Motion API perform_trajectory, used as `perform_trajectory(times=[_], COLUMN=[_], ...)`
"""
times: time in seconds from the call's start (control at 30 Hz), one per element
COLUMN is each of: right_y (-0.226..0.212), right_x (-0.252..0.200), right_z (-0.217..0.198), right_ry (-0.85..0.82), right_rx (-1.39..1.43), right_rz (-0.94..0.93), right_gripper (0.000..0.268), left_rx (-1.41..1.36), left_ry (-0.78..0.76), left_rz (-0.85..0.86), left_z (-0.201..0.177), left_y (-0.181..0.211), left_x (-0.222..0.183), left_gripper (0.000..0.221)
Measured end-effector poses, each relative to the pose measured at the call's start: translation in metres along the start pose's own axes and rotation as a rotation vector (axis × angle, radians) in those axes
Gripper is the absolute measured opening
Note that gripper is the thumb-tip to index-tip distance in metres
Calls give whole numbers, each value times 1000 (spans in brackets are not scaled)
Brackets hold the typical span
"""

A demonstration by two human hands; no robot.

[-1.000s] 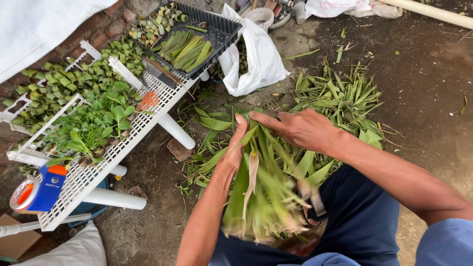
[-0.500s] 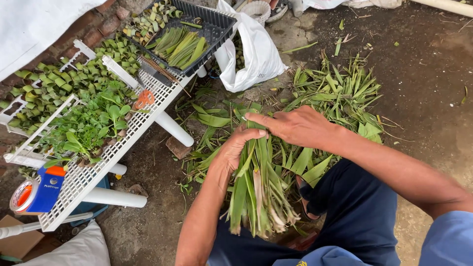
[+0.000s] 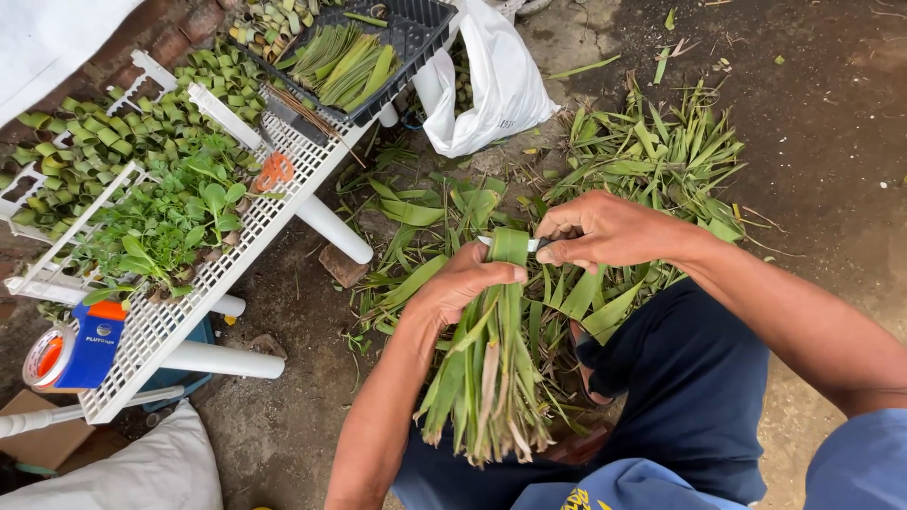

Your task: Trimming and cutting long green leaves into uniform sizes using a knife and bundling them together.

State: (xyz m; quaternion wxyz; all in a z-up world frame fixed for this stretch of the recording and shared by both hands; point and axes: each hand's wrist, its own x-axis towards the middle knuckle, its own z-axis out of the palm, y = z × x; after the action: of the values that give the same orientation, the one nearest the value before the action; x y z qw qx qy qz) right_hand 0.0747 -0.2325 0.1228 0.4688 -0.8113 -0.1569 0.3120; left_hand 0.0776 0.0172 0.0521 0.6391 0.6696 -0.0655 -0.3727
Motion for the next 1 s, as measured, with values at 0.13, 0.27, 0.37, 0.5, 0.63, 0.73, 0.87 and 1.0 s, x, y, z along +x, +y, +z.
perform_trajectory(times=[0.13,0.27,0.37,0.5,0.63,0.73,0.87,1.0], right_y=[15,7,8,22,7,-10,-1,15], right_x=[1,-12,-24,-26,-37,-50,-49,-40], right_z=[6,7,15,21,24,24,32,40], right_ry=[3,55,56,64,88,76,65,47], right_rx=[77,130,188,204,212,179,202,285], right_rz=[5,-30,-48,-102,-154,-149,-183,-239], right_gripper=[28,22,19,15,13,14,13,10], left_rx=[-3,96,123,152,160,121,149,77], left_ry=[-45,-95,-174,-232,-248,-371,-429,-440], left_rz=[10,-12,-53,-47,-36,7,-26,-52], left_z=[34,28,34,45,43,30,26,19], left_y=[38,46,45,61,45,8,-1,-18], left_x=[-22,-32,-40,-47,-39,-29,-29,-24], left_gripper=[34,39,42,33,41,36,44,37])
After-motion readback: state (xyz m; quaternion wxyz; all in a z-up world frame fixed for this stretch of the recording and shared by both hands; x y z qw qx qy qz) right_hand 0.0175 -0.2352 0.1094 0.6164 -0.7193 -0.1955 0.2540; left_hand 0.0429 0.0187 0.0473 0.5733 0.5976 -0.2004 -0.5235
